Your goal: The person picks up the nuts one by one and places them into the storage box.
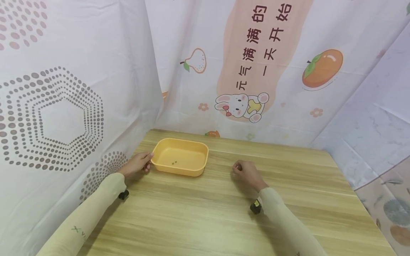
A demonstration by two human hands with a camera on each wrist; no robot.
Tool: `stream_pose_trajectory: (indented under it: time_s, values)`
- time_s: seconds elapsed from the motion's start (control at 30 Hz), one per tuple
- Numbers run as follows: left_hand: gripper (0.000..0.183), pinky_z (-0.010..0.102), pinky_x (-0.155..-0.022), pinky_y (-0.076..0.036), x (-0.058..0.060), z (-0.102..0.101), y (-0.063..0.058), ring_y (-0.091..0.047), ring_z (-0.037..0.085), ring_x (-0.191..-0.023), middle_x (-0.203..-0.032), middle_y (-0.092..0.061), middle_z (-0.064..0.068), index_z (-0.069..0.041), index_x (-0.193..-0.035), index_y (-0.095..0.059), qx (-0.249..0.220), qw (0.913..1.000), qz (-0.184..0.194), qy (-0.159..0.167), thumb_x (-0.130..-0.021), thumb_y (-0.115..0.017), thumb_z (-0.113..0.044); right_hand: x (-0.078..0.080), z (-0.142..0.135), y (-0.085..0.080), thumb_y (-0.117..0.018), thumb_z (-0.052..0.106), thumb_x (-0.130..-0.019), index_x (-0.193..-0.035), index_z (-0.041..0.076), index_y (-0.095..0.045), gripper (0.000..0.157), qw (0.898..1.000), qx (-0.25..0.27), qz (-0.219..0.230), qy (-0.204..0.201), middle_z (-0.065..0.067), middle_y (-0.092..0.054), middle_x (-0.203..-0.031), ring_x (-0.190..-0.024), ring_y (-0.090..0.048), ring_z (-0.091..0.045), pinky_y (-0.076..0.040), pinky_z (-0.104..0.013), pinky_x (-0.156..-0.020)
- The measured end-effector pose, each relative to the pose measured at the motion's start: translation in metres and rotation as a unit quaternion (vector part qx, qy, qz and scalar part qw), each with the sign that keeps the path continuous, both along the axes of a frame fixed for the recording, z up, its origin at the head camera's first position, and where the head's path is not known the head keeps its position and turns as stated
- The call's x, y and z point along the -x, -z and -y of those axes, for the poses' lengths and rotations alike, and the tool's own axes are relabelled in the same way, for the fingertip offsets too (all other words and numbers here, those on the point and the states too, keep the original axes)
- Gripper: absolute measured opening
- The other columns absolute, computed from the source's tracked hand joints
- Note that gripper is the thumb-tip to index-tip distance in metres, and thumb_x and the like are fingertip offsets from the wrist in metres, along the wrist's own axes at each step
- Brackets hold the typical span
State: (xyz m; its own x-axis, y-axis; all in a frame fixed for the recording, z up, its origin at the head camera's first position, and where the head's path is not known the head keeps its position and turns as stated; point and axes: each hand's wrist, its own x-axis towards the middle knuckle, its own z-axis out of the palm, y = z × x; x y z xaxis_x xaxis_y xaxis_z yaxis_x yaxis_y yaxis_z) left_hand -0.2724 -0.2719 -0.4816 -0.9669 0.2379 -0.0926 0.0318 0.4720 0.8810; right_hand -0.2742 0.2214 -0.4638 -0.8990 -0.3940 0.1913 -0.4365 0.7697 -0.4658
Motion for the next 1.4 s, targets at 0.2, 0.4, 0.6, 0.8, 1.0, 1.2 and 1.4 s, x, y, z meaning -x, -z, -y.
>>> stream_pose_trajectory:
  time_s: [0.2,0.4,0.6,0.8,1.0,1.2,1.4]
  values:
    - [0.041,0.032,-0.055,-0.052,0.000,0.000,-0.003,-0.055,0.020,-0.060,-0.076,-0.057,0.015,-0.004,-0.096,-0.055,0.003,1.0000,-0.003,0.000,-0.104,-0.035,-0.039,-0.001,0.006,-0.002,-0.065,0.017,-0.091,-0.089,0.012,-0.069,0.007,1.000,0.008,-0.005,-0.002,0.007,-0.063,-0.074,-0.066,-0.055,-0.007,-0.048,-0.028,-0.063]
    - [0.039,0.031,-0.053,-0.051,-0.001,0.000,-0.002,-0.056,0.020,-0.059,-0.073,-0.057,0.011,-0.004,-0.095,-0.056,0.009,0.9999,-0.007,-0.001,-0.105,-0.036,-0.035,-0.001,0.010,-0.001,-0.065,0.016,-0.090,-0.088,0.011,-0.069,0.007,1.000,0.012,-0.010,-0.005,0.009,-0.062,-0.071,-0.064,-0.054,-0.006,-0.047,-0.027,-0.061]
    - [0.038,0.029,-0.053,-0.051,-0.002,-0.001,-0.001,-0.055,0.020,-0.059,-0.072,-0.056,0.009,-0.004,-0.094,-0.055,0.007,1.0000,-0.002,0.002,-0.104,-0.036,-0.036,-0.003,0.014,0.000,-0.065,0.013,-0.090,-0.089,0.009,-0.069,0.006,1.000,0.022,-0.005,-0.017,0.008,-0.061,-0.070,-0.062,-0.054,-0.007,-0.046,-0.025,-0.058]
    - [0.042,0.030,-0.053,-0.051,0.000,0.001,0.000,-0.054,0.018,-0.059,-0.073,-0.056,0.010,-0.004,-0.094,-0.055,0.004,1.0000,-0.001,0.007,-0.104,-0.035,-0.039,-0.002,0.019,-0.001,-0.065,0.016,-0.091,-0.089,0.012,-0.068,0.005,1.000,0.017,-0.002,-0.010,0.008,-0.062,-0.071,-0.064,-0.054,-0.007,-0.046,-0.026,-0.060]
    - [0.042,0.029,-0.053,-0.050,0.000,0.001,-0.002,-0.055,0.018,-0.058,-0.073,-0.057,0.010,-0.004,-0.094,-0.056,0.011,0.9999,0.002,0.005,-0.104,-0.034,-0.038,-0.003,0.025,-0.003,-0.065,0.016,-0.091,-0.088,0.012,-0.068,0.006,1.000,0.017,0.007,-0.012,0.008,-0.061,-0.071,-0.064,-0.054,-0.008,-0.046,-0.026,-0.059]
    - [0.039,0.030,-0.053,-0.050,0.000,0.000,-0.002,-0.055,0.019,-0.058,-0.074,-0.057,0.013,-0.002,-0.092,-0.055,0.007,1.0000,0.000,0.002,-0.105,-0.035,-0.034,-0.002,0.031,-0.004,-0.066,0.016,-0.091,-0.088,0.013,-0.068,0.005,1.000,0.018,0.000,-0.017,0.009,-0.061,-0.070,-0.062,-0.053,-0.007,-0.046,-0.025,-0.059]
    - [0.040,0.028,-0.052,-0.050,-0.001,0.000,-0.001,-0.054,0.017,-0.058,-0.073,-0.056,0.011,-0.004,-0.093,-0.054,0.001,1.0000,0.004,-0.001,-0.104,-0.036,-0.037,-0.001,0.037,-0.004,-0.066,0.015,-0.090,-0.087,0.013,-0.068,0.004,0.999,0.026,-0.004,-0.023,0.009,-0.062,-0.071,-0.062,-0.054,-0.006,-0.047,-0.024,-0.058]
